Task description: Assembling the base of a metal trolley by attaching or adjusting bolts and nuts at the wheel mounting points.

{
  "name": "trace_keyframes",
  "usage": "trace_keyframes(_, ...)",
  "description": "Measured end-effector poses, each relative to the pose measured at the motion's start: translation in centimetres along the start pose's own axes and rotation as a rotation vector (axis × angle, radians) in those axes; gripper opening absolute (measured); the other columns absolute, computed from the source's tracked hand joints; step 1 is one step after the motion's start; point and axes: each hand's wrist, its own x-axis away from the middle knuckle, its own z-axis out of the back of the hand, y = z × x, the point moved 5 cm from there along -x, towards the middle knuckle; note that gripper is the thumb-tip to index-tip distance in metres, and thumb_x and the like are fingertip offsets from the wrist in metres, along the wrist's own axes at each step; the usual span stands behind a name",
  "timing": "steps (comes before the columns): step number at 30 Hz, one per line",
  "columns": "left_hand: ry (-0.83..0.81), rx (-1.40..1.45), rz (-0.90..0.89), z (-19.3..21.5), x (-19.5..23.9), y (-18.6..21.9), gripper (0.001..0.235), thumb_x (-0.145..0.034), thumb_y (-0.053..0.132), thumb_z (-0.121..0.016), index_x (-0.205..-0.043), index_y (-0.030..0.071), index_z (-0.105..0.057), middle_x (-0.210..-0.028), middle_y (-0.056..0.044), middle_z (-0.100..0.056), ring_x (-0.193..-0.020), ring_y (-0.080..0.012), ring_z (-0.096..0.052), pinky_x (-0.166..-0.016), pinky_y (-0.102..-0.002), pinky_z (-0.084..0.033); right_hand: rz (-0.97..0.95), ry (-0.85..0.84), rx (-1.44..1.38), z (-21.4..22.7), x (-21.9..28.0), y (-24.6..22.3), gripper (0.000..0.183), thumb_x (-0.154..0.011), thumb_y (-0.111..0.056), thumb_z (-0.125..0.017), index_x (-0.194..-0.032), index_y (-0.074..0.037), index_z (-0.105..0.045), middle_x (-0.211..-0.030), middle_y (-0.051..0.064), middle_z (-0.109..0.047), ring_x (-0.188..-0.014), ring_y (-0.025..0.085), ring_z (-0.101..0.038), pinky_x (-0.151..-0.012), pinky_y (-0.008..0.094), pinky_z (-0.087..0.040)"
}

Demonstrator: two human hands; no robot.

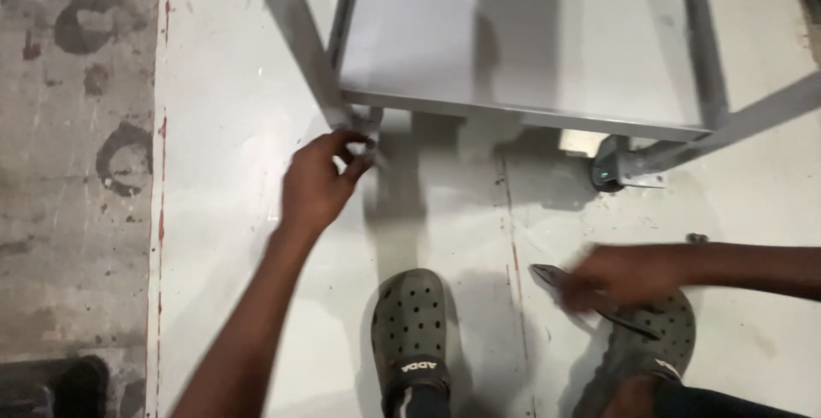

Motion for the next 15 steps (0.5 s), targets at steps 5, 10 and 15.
trace_keyframes(5,0.114,0.228,0.112,-2.6,-1.6,-2.1,0.026,-0.092,0.028,-0.07,-0.115,0.02,-0.078,-0.072,-0.006,-0.075,-0.064,-0.0184,-0.072,-0.064,-0.036,-0.055,0.272,0.365,-0.905,7.4,-15.7,-8.8,0.049,-0.101,-0.041,-0.045,-0.122,-0.002,-0.068,-0.119,0.014,-0.074,-0.113,0.026,-0.072,-0.103,0.042,-0.056)
trace_keyframes(10,0.121,0.392,0.158,-3.3,-1.9,-3.0,0.027,-0.089,0.024,-0.07,-0.114,0.019,-0.079,-0.067,-0.007,-0.074,-0.059,-0.0166,-0.074,-0.057,-0.032,-0.056,0.424,0.345,-1.641,11.2,-21.0,-14.0,0.06,-0.102,-0.052,-0.044,-0.127,0.0,-0.059,-0.123,0.015,-0.066,-0.12,0.029,-0.062,-0.11,0.045,-0.048)
trace_keyframes(15,0.101,0.404,0.162,-3.2,-1.9,-3.1,0.028,-0.086,0.018,-0.068,-0.111,0.017,-0.081,-0.066,-0.009,-0.074,-0.058,-0.0189,-0.072,-0.057,-0.033,-0.055,0.44,0.429,-1.809,11.5,-23.1,-13.4,0.04,-0.101,-0.05,-0.056,-0.116,-0.014,-0.063,-0.118,0.002,-0.066,-0.118,0.022,-0.06,-0.112,0.044,-0.045)
